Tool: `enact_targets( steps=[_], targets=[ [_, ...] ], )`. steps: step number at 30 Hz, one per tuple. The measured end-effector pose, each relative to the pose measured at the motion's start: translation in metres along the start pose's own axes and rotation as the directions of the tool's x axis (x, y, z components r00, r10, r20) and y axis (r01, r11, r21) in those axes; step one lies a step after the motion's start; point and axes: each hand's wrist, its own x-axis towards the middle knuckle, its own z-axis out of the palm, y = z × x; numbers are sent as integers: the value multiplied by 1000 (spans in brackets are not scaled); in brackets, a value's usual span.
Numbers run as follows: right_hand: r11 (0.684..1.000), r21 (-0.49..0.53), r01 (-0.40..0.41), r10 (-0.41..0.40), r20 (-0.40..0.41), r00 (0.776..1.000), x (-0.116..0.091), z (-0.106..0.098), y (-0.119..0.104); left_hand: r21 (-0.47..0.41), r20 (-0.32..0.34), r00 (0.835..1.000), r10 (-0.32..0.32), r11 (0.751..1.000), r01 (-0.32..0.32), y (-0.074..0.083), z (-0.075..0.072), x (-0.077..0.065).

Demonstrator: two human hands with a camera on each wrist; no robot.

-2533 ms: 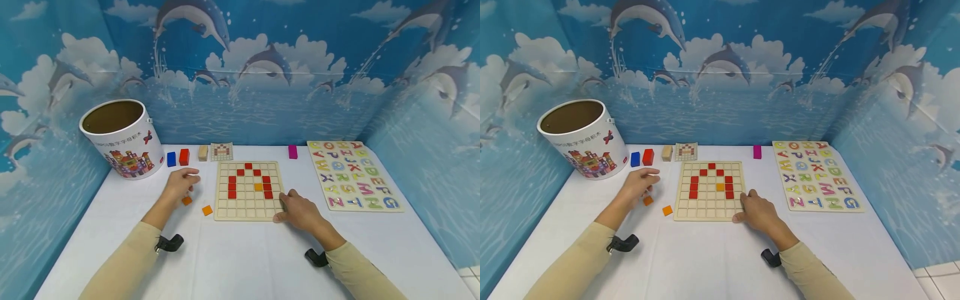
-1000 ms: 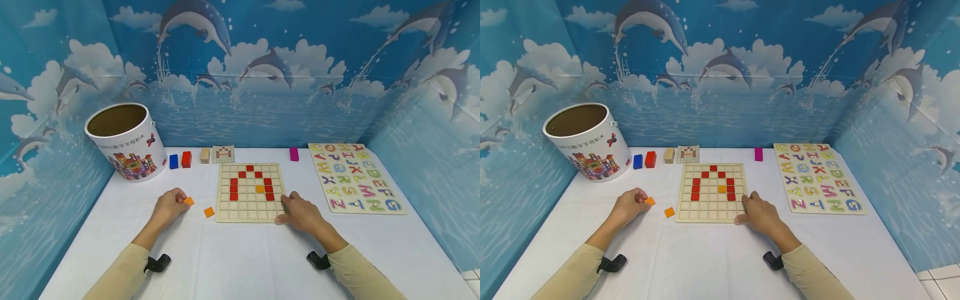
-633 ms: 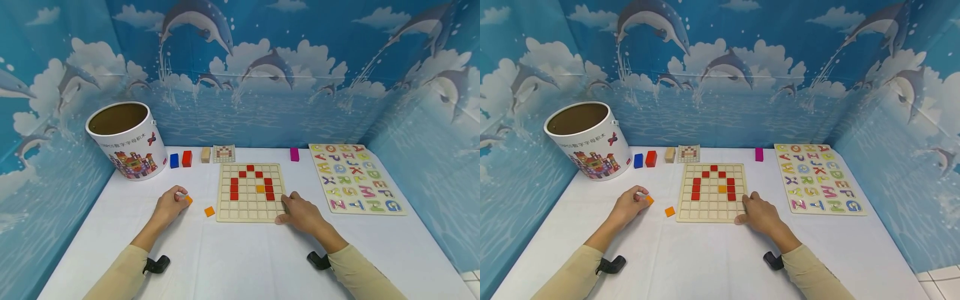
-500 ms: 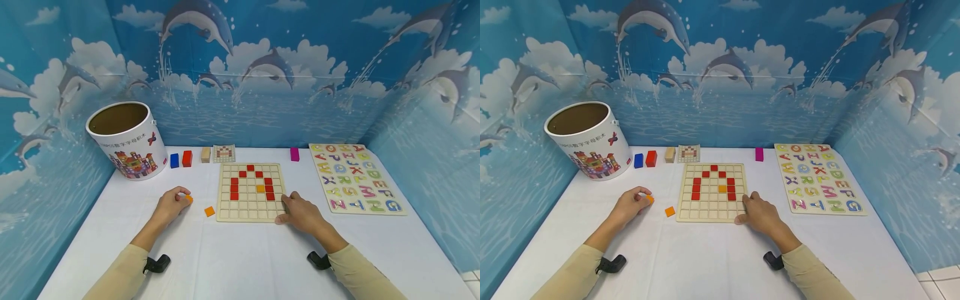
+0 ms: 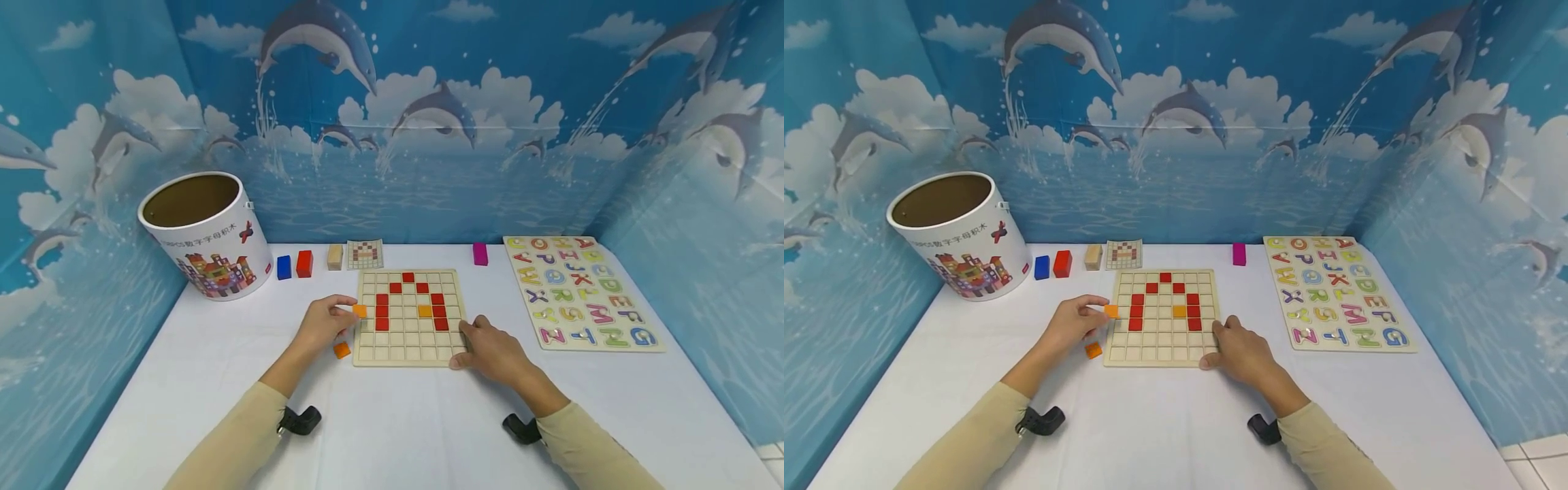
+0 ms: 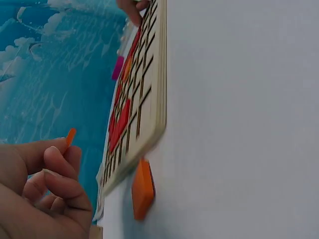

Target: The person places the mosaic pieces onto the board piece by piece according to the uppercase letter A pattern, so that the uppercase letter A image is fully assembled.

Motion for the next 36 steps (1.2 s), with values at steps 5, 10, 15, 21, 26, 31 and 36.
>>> enact_targets(
  steps=[5,10,15,21,26,31,36],
  targets=[
    [1000,0,3,-3,6,1000,0,0,0,-58,60,996,64,996,-61,17,42,16],
    [1000,9,-6,6,3,1000,-1,0,-1,39,95,992,86,995,-90,24,66,31],
    [1000,13,-23,23,-1,1000,-2,2,-1,141,124,986,113,982,-130,28,78,40],
    [1000,-1,-5,5,-4,1000,1,1,-1,319,82,984,155,932,-174,31,88,42],
    [1000,-9,8,-8,-7,1000,2,0,-1,389,69,982,176,902,-189,35,91,42],
    [1000,-10,9,-9,-8,1000,2,0,-1,436,83,975,204,873,-220,35,88,40],
    [1000,-8,5,-5,-2,1000,0,1,-1,374,93,972,218,897,-237,35,68,24]
  ],
)
